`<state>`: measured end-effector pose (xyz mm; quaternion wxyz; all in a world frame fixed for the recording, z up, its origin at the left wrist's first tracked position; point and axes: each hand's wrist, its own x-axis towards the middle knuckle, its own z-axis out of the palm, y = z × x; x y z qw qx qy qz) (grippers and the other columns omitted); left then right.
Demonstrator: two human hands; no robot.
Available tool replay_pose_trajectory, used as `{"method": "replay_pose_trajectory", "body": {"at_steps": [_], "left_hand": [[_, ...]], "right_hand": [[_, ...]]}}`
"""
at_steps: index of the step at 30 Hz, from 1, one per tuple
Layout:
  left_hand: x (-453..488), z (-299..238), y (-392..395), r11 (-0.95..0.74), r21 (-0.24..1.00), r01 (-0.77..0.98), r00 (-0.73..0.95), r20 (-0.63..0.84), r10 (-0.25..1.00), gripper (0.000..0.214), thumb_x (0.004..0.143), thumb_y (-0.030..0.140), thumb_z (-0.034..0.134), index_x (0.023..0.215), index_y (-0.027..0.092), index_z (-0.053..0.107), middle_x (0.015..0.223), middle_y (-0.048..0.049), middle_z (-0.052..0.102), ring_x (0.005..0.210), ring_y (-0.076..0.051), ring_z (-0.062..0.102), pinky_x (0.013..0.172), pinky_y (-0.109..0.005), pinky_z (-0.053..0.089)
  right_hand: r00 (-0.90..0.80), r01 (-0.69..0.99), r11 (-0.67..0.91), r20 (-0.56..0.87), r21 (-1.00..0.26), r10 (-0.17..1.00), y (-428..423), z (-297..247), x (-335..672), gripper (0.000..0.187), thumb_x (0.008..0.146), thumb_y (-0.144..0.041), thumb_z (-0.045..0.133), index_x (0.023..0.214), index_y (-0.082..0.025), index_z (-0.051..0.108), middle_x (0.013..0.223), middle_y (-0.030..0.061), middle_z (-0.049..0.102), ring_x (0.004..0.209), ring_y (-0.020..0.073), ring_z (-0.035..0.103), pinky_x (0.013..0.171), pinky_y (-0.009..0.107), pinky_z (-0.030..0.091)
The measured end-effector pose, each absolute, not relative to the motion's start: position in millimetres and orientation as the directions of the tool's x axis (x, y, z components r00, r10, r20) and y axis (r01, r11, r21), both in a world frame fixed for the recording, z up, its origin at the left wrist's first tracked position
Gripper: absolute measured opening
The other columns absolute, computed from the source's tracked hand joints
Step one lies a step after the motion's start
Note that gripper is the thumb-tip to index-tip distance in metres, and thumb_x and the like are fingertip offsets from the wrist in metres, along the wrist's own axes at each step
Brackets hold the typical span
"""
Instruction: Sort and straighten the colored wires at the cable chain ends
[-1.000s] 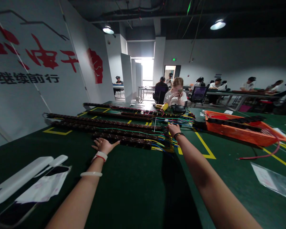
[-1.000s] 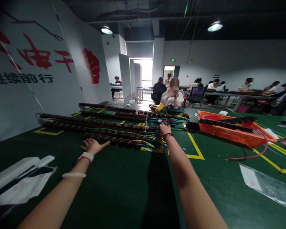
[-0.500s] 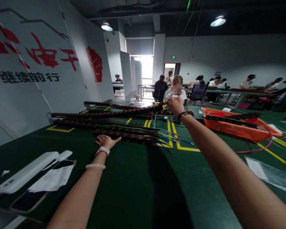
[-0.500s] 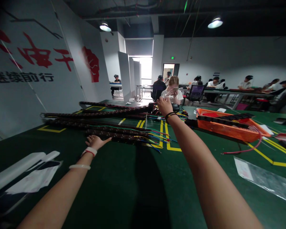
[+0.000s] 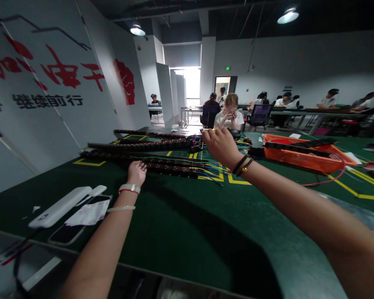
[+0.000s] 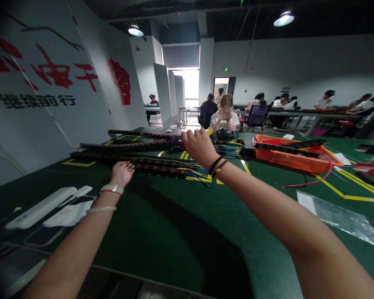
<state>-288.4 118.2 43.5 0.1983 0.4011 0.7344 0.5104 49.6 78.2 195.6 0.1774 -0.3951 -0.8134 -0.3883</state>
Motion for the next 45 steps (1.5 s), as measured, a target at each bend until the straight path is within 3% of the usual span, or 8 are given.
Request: {"method": "replay_pose_trajectory", "body": {"at_steps": [2, 3, 6, 9, 21, 31, 45], "left_hand": [[-289, 57, 112, 0.048, 0.966, 0.253, -0.515, 0.092, 0.852, 0.073, 0.088, 0.044, 0.003, 0.122, 0.004, 0.053, 0.115, -0.0197, 0.062, 0.108, -0.026, 0.059, 0.092, -0.042, 0.046], [-289, 63, 109, -0.054, 0.998, 0.042, -0.459, 0.067, 0.886, 0.075, 0.088, 0.046, 0.001, 0.12, 0.002, 0.053, 0.112, -0.0211, 0.063, 0.106, -0.028, 0.06, 0.09, -0.046, 0.047], [-285, 77, 103, -0.176, 0.845, -0.505, -0.397, -0.047, 0.917, 0.067, 0.089, 0.051, 0.015, 0.123, 0.006, 0.049, 0.109, -0.0192, 0.063, 0.102, -0.03, 0.06, 0.089, -0.05, 0.047], [-279, 83, 97, -0.194, 0.699, -0.688, -0.412, -0.156, 0.898, 0.054, 0.088, 0.046, 0.03, 0.123, 0.009, 0.048, 0.108, -0.0167, 0.063, 0.1, -0.027, 0.061, 0.086, -0.044, 0.049], [-262, 90, 75, -0.275, 0.572, -0.773, -0.416, -0.13, 0.9, 0.02, 0.083, 0.03, 0.048, 0.097, 0.016, 0.051, 0.088, -0.0083, 0.063, 0.089, -0.02, 0.062, 0.081, -0.038, 0.051], [-247, 91, 41, -0.346, 0.468, -0.813, -0.398, -0.014, 0.917, 0.01, 0.077, 0.02, 0.053, 0.086, 0.017, 0.053, 0.084, -0.005, 0.064, 0.085, -0.018, 0.062, 0.08, -0.035, 0.05], [-223, 50, 4, -0.117, 0.563, -0.818, -0.336, -0.302, 0.892, 0.004, 0.08, 0.021, 0.051, 0.076, 0.019, 0.05, 0.076, -0.0019, 0.06, 0.074, -0.017, 0.061, 0.071, -0.032, 0.053]], "right_hand": [[-0.608, 0.794, 0.396, 0.599, 0.462, 0.521, 60, 174, 48, 0.034, 0.095, -0.013, 0.02, 0.105, -0.013, 0.053, 0.093, 0.0119, 0.058, 0.082, 0.0235, 0.049, 0.073, 0.038, 0.034], [-0.598, 0.801, 0.396, 0.603, 0.448, 0.528, 51, 163, 47, 0.033, 0.095, -0.012, 0.021, 0.106, -0.013, 0.052, 0.093, 0.0117, 0.058, 0.082, 0.0232, 0.049, 0.073, 0.038, 0.034], [-0.559, 0.828, 0.416, 0.608, 0.375, 0.564, 30, 132, 42, 0.032, 0.095, -0.013, 0.023, 0.107, -0.014, 0.052, 0.093, 0.0111, 0.057, 0.082, 0.0232, 0.048, 0.072, 0.037, 0.033], [-0.519, 0.851, 0.441, 0.579, 0.284, 0.629, 13, 104, 38, 0.032, 0.095, -0.013, 0.024, 0.11, -0.014, 0.052, 0.095, 0.012, 0.058, 0.08, 0.0232, 0.048, 0.069, 0.037, 0.033], [-0.393, 0.911, 0.379, 0.63, 0.165, 0.67, 6, 72, 47, 0.024, 0.095, -0.018, 0.033, 0.111, -0.013, 0.05, 0.093, 0.0089, 0.06, 0.076, 0.0207, 0.05, 0.065, 0.034, 0.028], [-0.382, 0.905, 0.395, 0.703, 0.155, 0.6, -2, 62, 69, 0.023, 0.095, -0.02, 0.033, 0.106, -0.012, 0.053, 0.091, 0.0092, 0.062, 0.075, 0.0207, 0.05, 0.066, 0.032, 0.027], [-0.443, 0.886, 0.437, 0.565, 0.157, 0.696, -6, 18, 109, 0.023, 0.095, -0.019, 0.036, 0.109, -0.012, 0.053, 0.095, 0.008, 0.063, 0.075, 0.0192, 0.05, 0.068, 0.031, 0.028]]}}
